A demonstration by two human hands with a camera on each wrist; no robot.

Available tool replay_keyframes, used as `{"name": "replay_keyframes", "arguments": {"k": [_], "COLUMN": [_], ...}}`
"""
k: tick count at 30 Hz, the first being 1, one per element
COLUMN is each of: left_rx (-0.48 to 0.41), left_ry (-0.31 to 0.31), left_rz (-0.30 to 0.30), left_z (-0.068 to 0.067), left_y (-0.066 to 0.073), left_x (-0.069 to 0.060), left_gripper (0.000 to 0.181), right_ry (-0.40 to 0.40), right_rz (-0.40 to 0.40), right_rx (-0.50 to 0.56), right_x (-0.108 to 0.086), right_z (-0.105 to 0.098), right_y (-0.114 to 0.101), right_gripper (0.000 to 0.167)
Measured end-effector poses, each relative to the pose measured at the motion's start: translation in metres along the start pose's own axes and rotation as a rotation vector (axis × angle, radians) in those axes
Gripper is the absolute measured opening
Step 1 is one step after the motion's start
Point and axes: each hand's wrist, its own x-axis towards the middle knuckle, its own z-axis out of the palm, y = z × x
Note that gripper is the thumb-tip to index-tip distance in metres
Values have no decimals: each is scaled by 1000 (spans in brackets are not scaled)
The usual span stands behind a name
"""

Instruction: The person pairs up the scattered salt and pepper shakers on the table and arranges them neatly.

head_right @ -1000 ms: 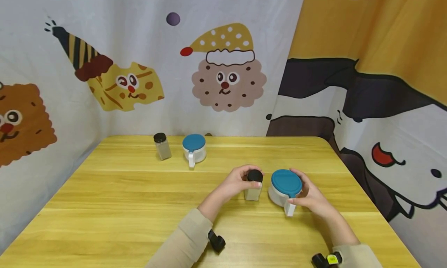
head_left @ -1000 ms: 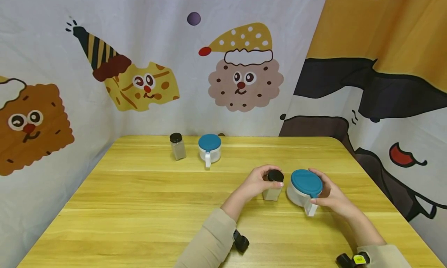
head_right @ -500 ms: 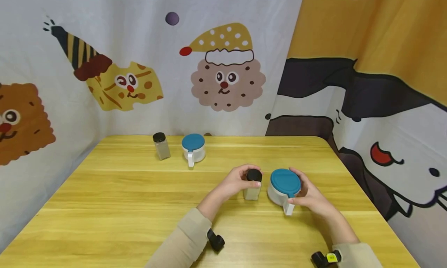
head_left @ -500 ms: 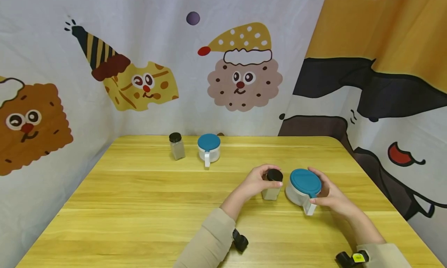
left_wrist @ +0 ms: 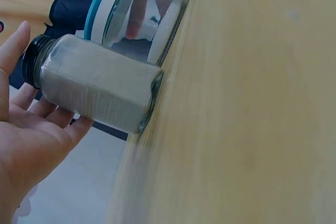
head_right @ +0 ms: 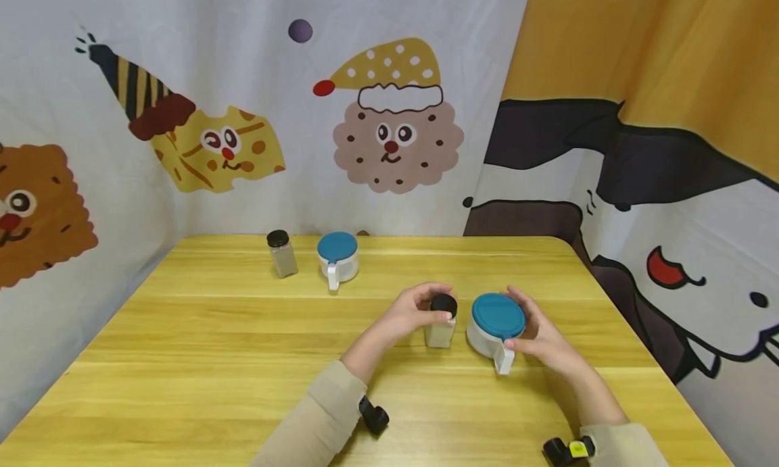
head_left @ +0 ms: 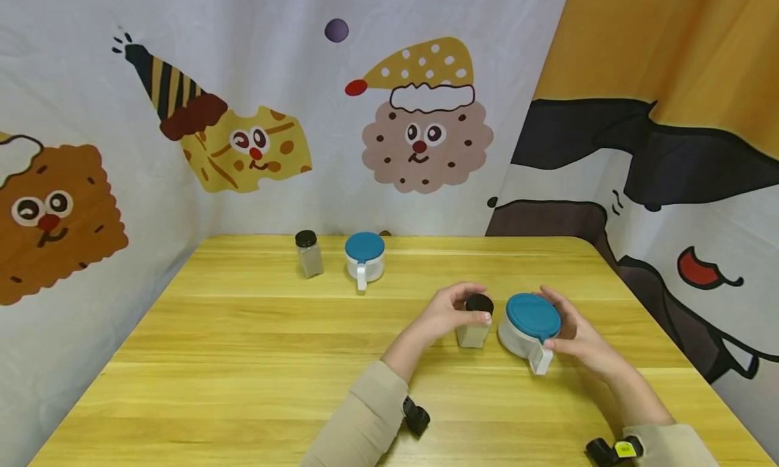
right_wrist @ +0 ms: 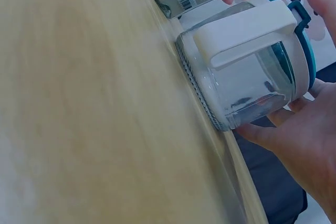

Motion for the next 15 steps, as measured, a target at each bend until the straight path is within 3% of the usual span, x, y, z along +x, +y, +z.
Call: {"name": "replay_keyframes", "arguments": {"k": [6,15], "left_rx": [26,14], "left_ry": [-13,-7], "left_rz": [19,26], "left_z": [-4,-9], "left_y": [0,4], "left_x": [0,-6], "left_gripper": [51,50], "right_ry": [15,62], "right_rz": [-82,-43], "right_rx": [7,-31], "right_x": [2,4], "right_z": [-1,0], "right_y": [-2,-11], "right_gripper": [81,79]}}
